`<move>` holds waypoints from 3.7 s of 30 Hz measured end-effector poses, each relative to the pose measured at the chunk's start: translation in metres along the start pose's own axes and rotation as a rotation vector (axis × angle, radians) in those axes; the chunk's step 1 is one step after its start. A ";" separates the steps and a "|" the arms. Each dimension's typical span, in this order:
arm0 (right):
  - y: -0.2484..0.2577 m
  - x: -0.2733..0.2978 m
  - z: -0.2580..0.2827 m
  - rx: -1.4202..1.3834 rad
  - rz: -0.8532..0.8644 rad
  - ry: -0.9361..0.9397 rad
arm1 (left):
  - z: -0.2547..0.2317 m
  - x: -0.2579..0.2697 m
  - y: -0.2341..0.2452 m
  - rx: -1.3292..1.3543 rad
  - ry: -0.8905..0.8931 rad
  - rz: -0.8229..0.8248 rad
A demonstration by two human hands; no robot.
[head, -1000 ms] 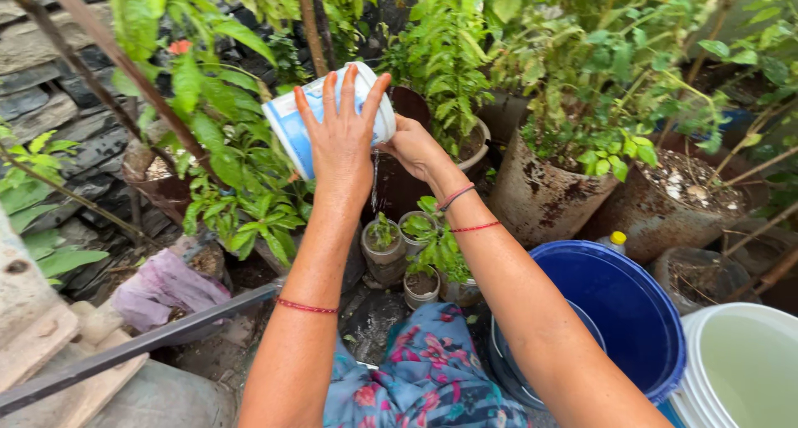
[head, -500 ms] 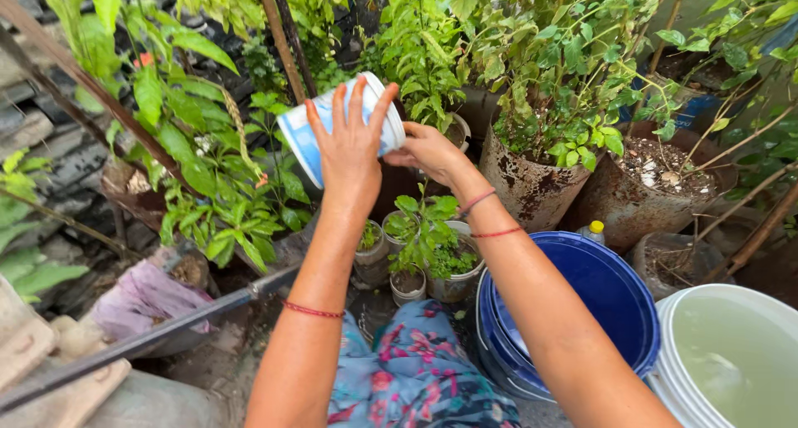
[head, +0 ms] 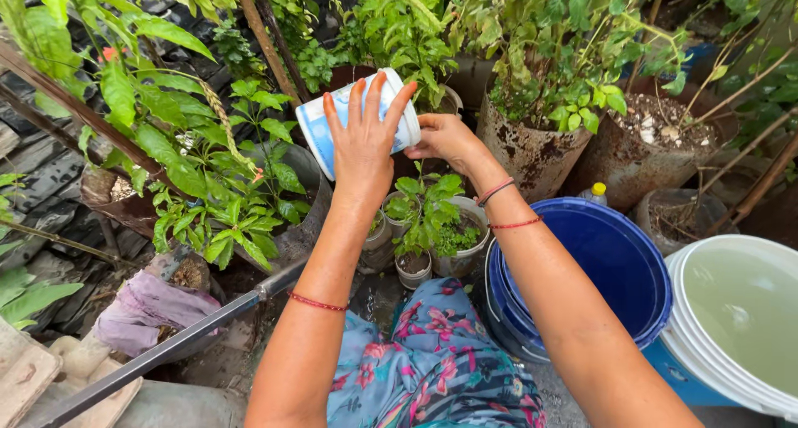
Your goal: The person washes a white plastic container by hand, dipping it into a blue bucket of water and scrubbing the interior and exterior surfaces.
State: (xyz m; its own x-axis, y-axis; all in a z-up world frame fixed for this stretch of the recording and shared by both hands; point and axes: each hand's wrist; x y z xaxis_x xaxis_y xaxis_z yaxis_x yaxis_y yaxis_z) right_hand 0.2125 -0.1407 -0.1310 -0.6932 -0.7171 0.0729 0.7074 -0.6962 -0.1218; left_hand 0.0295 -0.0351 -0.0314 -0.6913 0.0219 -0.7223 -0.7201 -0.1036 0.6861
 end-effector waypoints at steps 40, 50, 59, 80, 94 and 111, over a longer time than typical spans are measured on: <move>0.032 -0.017 -0.068 -0.018 -0.224 0.033 | -0.020 -0.005 -0.012 0.037 -0.100 0.031; 0.022 -0.013 -0.059 0.006 -0.217 0.103 | -0.007 -0.001 -0.014 -0.038 -0.094 0.019; 0.014 -0.015 -0.050 0.057 -0.231 0.124 | 0.002 0.002 -0.018 -0.111 -0.116 -0.020; 0.000 0.011 -0.032 -0.019 -0.250 0.061 | -0.009 0.002 -0.028 -0.108 -0.178 -0.028; 0.025 0.041 -0.028 0.099 -0.164 0.206 | -0.035 0.006 -0.035 -0.165 -0.182 0.105; 0.095 0.179 0.012 1.007 -0.393 0.225 | -0.138 0.020 -0.068 0.554 0.008 0.154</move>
State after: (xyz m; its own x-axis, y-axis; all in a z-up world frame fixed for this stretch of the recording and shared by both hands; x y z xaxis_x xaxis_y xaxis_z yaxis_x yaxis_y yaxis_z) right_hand 0.1578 -0.3355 -0.1179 -0.8317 -0.4884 -0.2642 0.1501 -0.6558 0.7399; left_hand 0.0726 -0.1649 -0.1045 -0.7917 0.0398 -0.6096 -0.5368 0.4312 0.7252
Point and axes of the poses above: each hand's wrist, its own x-axis away from the middle knuckle, its own y-axis out of the back of the hand, z = x × y
